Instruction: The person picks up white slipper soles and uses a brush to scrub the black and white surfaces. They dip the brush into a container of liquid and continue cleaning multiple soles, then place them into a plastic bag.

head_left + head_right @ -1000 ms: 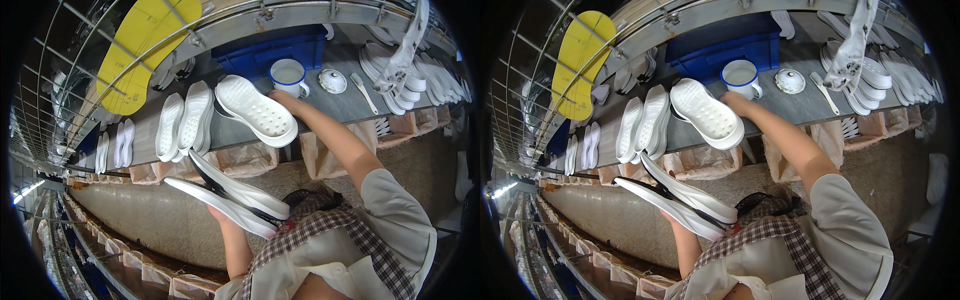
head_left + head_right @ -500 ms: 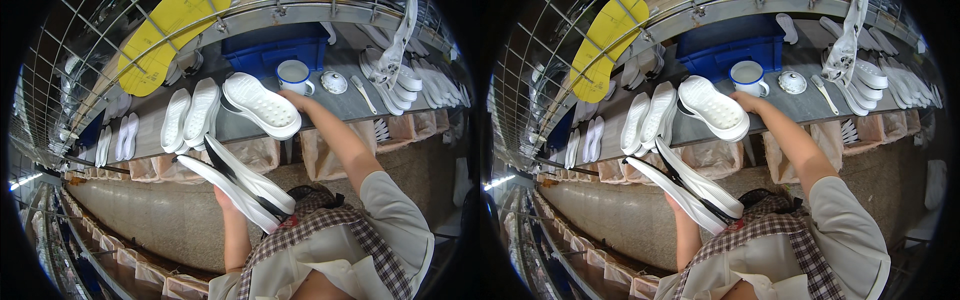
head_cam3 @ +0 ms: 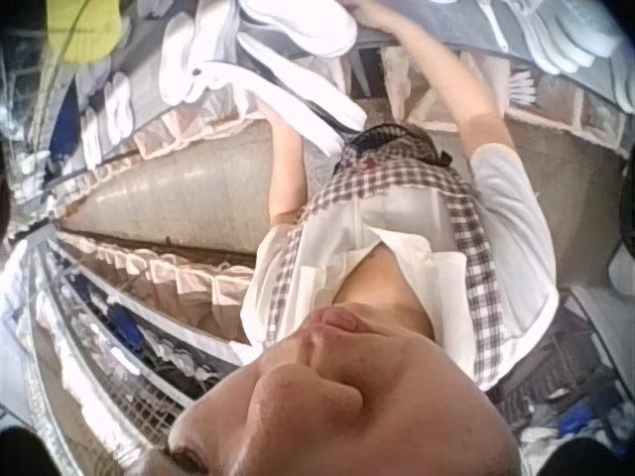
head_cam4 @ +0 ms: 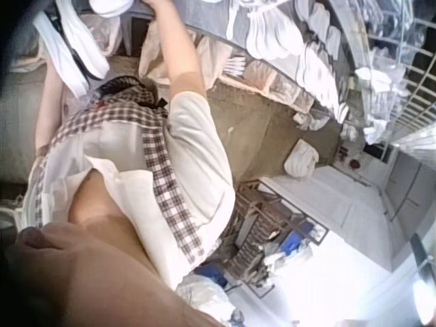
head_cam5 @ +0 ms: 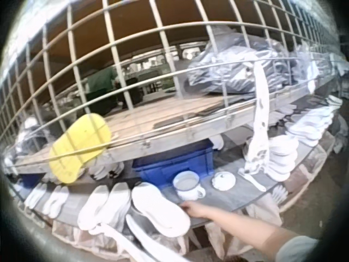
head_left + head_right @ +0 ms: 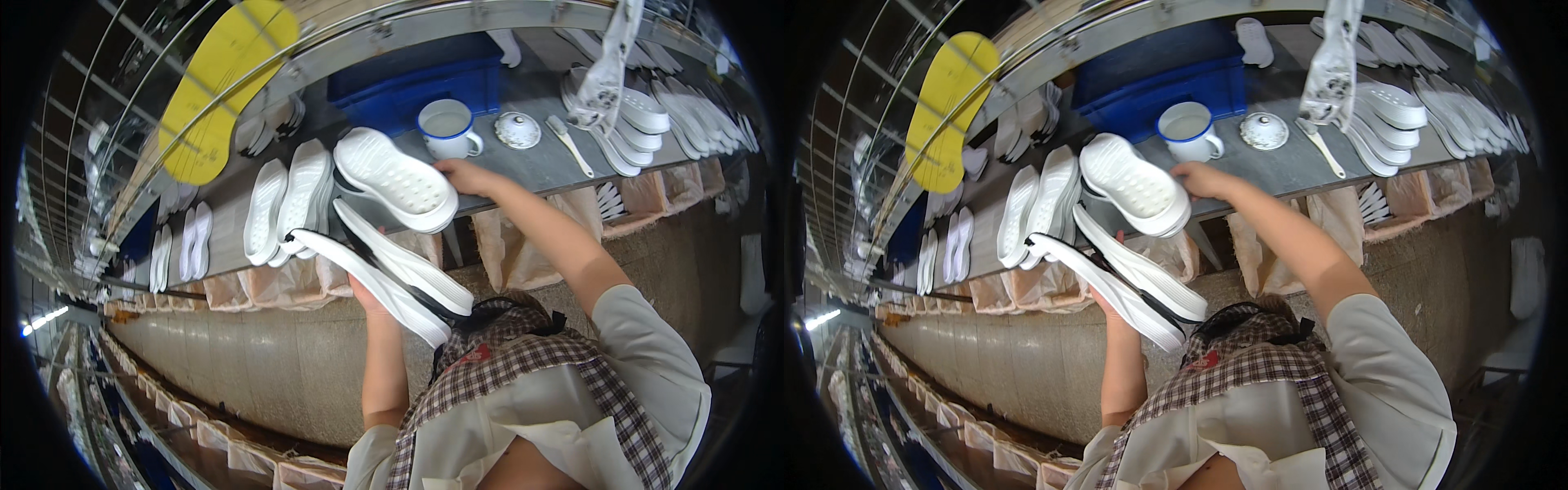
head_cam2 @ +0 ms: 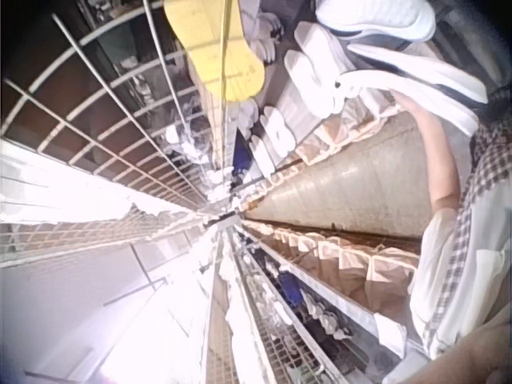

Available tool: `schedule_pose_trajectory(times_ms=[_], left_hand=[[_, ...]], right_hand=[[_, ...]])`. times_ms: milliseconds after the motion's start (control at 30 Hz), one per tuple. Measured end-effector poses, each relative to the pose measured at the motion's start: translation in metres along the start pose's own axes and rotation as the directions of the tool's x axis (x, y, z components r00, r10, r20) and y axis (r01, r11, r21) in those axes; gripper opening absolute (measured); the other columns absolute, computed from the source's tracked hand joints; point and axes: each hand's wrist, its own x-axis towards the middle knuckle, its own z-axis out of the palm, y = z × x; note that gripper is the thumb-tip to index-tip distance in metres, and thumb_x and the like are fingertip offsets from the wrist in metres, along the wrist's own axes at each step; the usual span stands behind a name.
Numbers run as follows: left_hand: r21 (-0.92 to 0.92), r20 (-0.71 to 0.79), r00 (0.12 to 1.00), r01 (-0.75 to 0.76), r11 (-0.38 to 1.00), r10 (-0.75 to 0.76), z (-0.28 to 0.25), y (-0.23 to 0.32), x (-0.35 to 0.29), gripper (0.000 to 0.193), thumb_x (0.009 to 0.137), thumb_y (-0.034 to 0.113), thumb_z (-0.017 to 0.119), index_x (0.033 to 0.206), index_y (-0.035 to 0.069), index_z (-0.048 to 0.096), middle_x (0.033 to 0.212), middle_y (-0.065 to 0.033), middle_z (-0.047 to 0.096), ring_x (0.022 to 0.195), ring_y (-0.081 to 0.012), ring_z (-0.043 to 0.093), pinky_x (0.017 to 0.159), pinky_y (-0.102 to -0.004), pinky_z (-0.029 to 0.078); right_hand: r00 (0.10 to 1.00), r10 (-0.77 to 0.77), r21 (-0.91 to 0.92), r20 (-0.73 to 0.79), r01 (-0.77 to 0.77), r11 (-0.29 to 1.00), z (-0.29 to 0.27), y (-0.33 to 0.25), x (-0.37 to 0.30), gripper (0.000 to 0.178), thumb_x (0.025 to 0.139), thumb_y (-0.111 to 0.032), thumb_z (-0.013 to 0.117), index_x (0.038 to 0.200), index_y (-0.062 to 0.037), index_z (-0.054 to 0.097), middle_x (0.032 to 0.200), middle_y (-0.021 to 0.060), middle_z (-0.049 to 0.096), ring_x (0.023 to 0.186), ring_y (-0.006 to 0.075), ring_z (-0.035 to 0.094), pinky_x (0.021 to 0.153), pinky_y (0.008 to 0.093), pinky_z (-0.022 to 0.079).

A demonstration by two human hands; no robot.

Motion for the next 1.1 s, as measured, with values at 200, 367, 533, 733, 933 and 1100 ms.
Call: schedule_pose_trajectory(times_ms=[200,367,533,733,933,1100], left_hand=[[-0.005,0.053,0.998,0.025,1.0,-0.024,0.0,-0.008,0.023,0.07,0.089,0.049,0.043,0.136,-0.001,0.034,0.13,-0.0184,0.049,0.113,-0.0331,0.053,0.094,-0.046,0.047],[-0.031,0.17,0.983,0.071,0.997,-0.065,-0.013,-0.022,0.035,0.071,0.087,0.051,0.047,0.135,-0.001,0.037,0.128,-0.0192,0.05,0.112,-0.034,0.054,0.095,-0.0465,0.046],[-0.064,-0.013,0.999,0.05,0.997,-0.051,-0.021,-0.025,0.037,0.061,0.089,0.047,0.047,0.129,0.002,0.045,0.126,-0.0172,0.053,0.11,-0.0333,0.054,0.094,-0.0447,0.047],[-0.023,-0.085,0.996,-0.039,0.999,0.037,-0.02,-0.025,0.037,0.059,0.089,0.046,0.047,0.128,0.002,0.046,0.124,-0.0162,0.053,0.109,-0.0324,0.054,0.094,-0.0425,0.046],[-0.007,-0.07,0.998,-0.001,1.0,0.001,-0.021,-0.023,0.035,0.059,0.089,0.044,0.047,0.129,0.002,0.045,0.127,-0.0165,0.052,0.111,-0.0328,0.052,0.096,-0.0441,0.043],[0.013,-0.058,0.998,-0.004,1.0,0.004,-0.034,-0.028,0.035,0.063,0.091,0.047,0.044,0.133,0.001,0.04,0.128,-0.0177,0.05,0.113,-0.0324,0.052,0.096,-0.0425,0.044]], right_hand=[[0.993,0.12,0.085,0.015,-0.12,0.989,0.011,-0.006,0.022,0.04,0.079,0.004,0.044,0.113,-0.0045,0.063,0.097,0.0136,0.064,0.085,0.0219,0.06,0.071,0.0314,0.048],[0.986,0.159,0.121,0.049,-0.164,0.979,0.006,-0.02,0.01,0.03,0.08,-0.003,0.053,0.107,-0.0054,0.066,0.101,0.0127,0.066,0.094,0.0229,0.058,0.081,0.0346,0.046],[0.995,0.1,0.043,0.023,-0.101,0.994,0.004,-0.02,0.005,0.025,0.08,-0.004,0.053,0.101,-0.004,0.067,0.097,0.0104,0.066,0.086,0.021,0.059,0.075,0.0342,0.046],[0.982,0.188,0.155,0.029,-0.19,0.969,0.008,-0.032,0.014,0.024,0.083,-0.005,0.051,0.099,-0.0061,0.069,0.088,0.0064,0.065,0.08,0.0165,0.058,0.067,0.0291,0.046],[0.966,0.257,0.146,-0.004,-0.254,0.956,0.009,-0.049,0.002,0.024,0.088,-0.013,0.052,0.102,-0.001,0.067,0.091,0.0107,0.067,0.082,0.019,0.06,0.072,0.0332,0.047],[0.974,0.222,0.18,-0.037,-0.212,0.961,0.004,-0.034,-0.016,0.03,0.091,-0.012,0.05,0.117,-0.0011,0.06,0.114,0.012,0.062,0.106,0.0197,0.055,0.091,0.0307,0.042]])
